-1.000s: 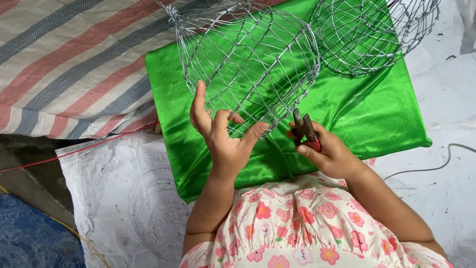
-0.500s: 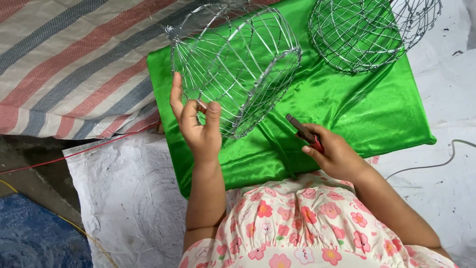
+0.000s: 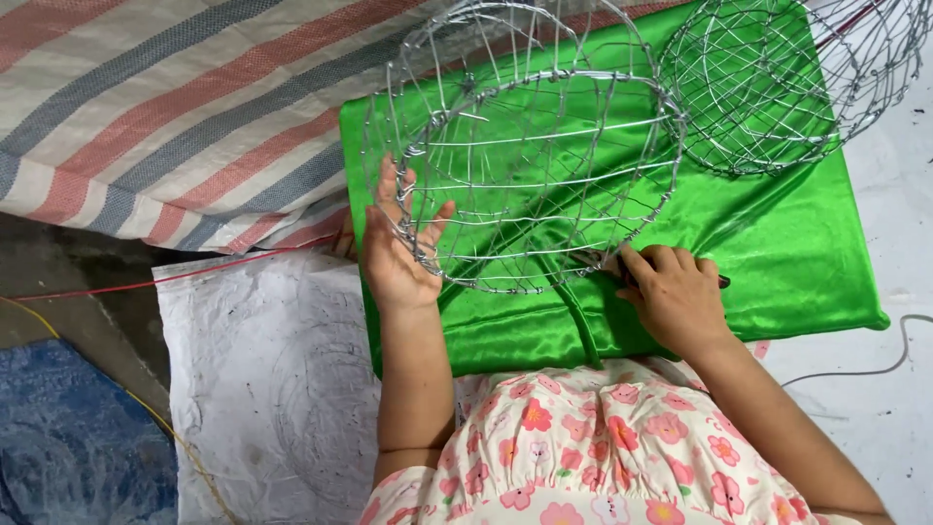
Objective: Fabricating a wire mesh structure by cutting and bending wires with pliers.
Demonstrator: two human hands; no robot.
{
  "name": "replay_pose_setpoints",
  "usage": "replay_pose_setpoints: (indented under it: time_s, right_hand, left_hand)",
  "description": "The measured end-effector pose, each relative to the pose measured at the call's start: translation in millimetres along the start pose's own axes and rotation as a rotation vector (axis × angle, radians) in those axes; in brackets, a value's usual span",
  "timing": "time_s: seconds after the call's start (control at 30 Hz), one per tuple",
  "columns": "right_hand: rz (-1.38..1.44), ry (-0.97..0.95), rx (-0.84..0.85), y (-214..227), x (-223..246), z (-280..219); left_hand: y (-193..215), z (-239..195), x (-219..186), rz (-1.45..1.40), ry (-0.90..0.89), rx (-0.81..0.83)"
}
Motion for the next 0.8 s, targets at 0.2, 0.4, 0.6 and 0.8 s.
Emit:
replay_pose_setpoints:
  time_s: [0.2, 0.4, 0.6, 0.8]
  right_hand:
    - [-0.013, 0.024, -0.167, -3.4, -2.8, -1.1]
    - [0.54, 0.152, -0.605, 61.4, -10.7, -8.1]
    - [1.244, 0.09, -0.819, 107.8, -14.5, -19.4]
    - [1.305, 0.056, -0.857, 122.4, -5.4, -12.9]
  left_hand:
    - [-2.2, -0.7, 12.0, 0.005, 0.029, 0.026]
    - [-1.1, 0.3, 16.2, 0.007, 0.047, 0.052]
    - [10.3, -1.8, 25.2, -0.119, 0.114, 0.257]
    - [22.3, -1.9, 32.1, -0.217, 0.13, 0.287]
Point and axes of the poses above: each hand's wrist, its own z-axis towards the middle knuckle, its own y-axis out of the back of the hand, x = y × z, the point moved 5 cm from there along z, towards the middle knuckle, and after that the axes turned 10 degrees about y, right-handed, at the moved point
